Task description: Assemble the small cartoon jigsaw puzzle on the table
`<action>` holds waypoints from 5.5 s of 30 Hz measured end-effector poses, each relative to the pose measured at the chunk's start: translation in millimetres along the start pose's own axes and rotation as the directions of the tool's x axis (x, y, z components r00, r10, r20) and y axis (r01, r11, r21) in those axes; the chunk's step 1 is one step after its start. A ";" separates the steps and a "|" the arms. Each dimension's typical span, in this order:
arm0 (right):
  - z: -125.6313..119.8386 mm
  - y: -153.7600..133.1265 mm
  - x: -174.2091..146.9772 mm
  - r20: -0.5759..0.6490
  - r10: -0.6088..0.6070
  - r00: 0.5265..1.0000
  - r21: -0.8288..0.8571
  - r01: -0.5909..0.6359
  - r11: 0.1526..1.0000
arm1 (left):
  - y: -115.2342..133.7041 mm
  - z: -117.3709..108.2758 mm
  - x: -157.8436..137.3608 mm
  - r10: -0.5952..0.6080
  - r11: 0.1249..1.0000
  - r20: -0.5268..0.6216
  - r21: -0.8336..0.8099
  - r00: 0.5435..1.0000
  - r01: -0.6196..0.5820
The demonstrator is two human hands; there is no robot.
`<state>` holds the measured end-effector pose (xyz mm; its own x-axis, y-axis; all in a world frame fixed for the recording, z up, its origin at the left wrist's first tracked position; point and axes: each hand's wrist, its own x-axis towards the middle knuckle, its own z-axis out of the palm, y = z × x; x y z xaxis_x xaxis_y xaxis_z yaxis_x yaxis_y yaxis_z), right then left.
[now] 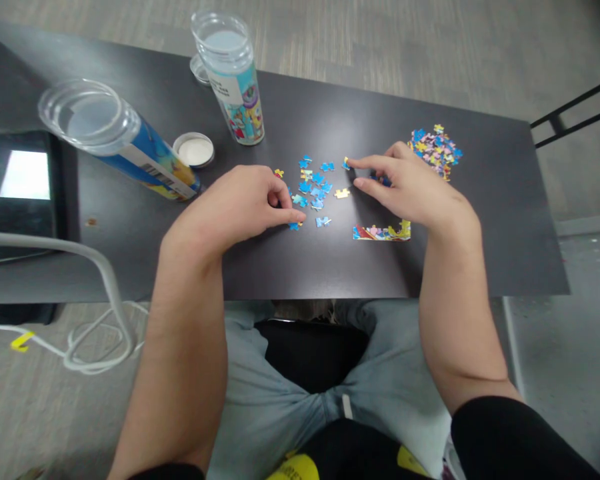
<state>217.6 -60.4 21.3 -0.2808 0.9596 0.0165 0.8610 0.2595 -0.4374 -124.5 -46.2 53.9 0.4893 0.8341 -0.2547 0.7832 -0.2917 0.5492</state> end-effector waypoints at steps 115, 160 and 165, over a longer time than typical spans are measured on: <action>-2.2 -15.9 -12.5 0.118 -0.176 0.977 0.145 0.159 0.977 | 4.9 25.4 27.2 0.066 0.992 -0.314 -0.083 0.947 -0.096; -9.4 -46.6 -3.6 0.196 -0.270 0.943 0.343 0.192 0.919 | 21.3 25.2 6.3 0.179 0.904 0.035 -0.399 0.983 -0.151; -13.5 -45.5 -11.7 0.279 -0.203 0.939 0.342 0.100 0.934 | 15.9 20.1 8.0 0.199 0.930 0.015 -0.317 0.980 -0.184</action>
<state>187.4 -82.0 53.1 -0.5567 0.8177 -0.1465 0.6310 0.3015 -0.7148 -100.5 -53.6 44.5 0.6409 0.7523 -0.1524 0.5169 -0.2762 0.8103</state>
